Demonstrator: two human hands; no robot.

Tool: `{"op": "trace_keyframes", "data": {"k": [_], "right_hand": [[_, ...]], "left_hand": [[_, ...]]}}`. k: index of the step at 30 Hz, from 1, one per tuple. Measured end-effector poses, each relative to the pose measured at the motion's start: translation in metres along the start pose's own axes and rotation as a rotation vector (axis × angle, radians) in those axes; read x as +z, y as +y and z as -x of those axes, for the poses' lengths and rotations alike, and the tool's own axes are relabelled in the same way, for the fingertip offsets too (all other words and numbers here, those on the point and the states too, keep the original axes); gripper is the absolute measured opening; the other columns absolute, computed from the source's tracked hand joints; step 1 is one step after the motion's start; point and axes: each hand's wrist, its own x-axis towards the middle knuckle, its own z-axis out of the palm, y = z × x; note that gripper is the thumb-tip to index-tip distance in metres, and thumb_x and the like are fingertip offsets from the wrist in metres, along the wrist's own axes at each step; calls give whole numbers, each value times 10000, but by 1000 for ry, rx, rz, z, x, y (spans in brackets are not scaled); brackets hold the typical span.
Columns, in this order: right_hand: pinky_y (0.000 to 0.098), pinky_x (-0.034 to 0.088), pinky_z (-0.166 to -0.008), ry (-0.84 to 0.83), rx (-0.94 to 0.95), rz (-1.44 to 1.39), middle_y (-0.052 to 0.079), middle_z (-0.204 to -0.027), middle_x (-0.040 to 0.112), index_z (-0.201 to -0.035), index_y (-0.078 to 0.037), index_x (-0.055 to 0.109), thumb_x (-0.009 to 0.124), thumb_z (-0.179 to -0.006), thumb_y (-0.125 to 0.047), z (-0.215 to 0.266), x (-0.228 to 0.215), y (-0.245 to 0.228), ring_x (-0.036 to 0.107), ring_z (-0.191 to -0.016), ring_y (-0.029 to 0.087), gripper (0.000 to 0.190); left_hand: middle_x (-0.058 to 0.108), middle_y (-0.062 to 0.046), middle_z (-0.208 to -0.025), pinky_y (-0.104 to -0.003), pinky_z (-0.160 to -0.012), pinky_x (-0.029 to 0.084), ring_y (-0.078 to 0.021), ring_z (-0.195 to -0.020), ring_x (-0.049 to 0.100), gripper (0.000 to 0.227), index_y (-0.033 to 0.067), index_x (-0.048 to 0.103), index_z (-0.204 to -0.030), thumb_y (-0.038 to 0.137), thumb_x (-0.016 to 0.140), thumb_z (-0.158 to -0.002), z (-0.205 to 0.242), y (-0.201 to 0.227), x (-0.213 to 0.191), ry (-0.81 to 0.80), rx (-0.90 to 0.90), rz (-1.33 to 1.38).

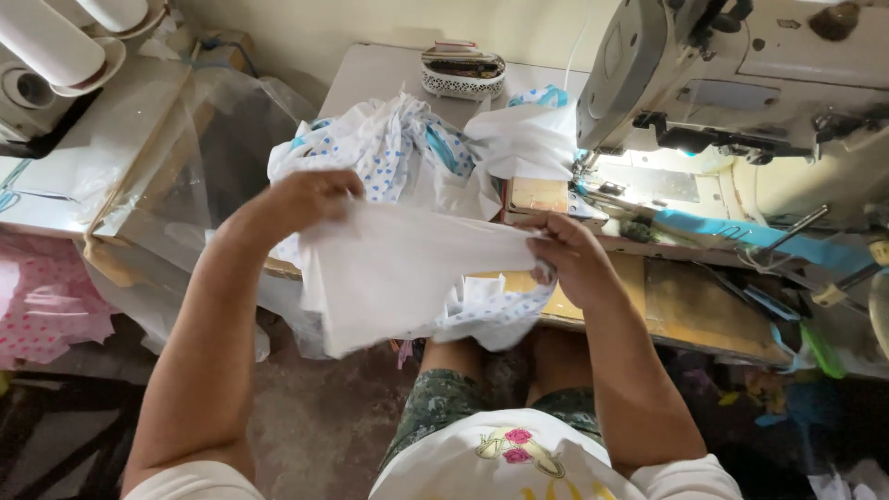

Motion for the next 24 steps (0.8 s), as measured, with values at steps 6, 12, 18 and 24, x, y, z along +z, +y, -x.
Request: {"op": "trace_keyframes", "data": {"k": [6, 12, 18, 24], "right_hand": [[333, 549, -319, 31, 234, -32, 103, -631, 628, -1019, -26, 665, 637, -942, -51, 53, 26, 51, 649, -449, 178, 86], [222, 434, -579, -16, 277, 115, -3, -728, 608, -960, -32, 724, 685, -929, -35, 80, 32, 72, 544, -651, 80, 50], [235, 480, -619, -44, 170, 184, -4, -744, 582, -991, -43, 684, 698, -904, -33, 75, 10, 105, 561, -677, 86, 89], [261, 472, -627, -94, 135, 294, 1, -700, 596, -983, -84, 719, 700, -937, -72, 79, 17, 103, 523, -666, 85, 51]], "left_hand": [[639, 10, -1157, -424, -792, 557, -274, -1045, 665, 281, 267, 718, -1043, 122, 684, -805, -72, -75, 47, 787, 512, -724], [673, -3, -1217, -506, -901, 560, -296, -1154, 639, 418, 307, 678, -1216, 176, 655, -819, -70, -68, 128, 382, 402, -383], [610, -60, -1287, -532, -940, 538, -309, -1337, 496, 215, 186, 719, -957, 153, 657, -754, -69, -57, 162, 403, 486, -744], [567, -4, -917, -391, -696, 520, -272, -957, 643, 108, 167, 536, -801, 64, 564, -822, -67, -105, 136, 769, 718, -544]]}}
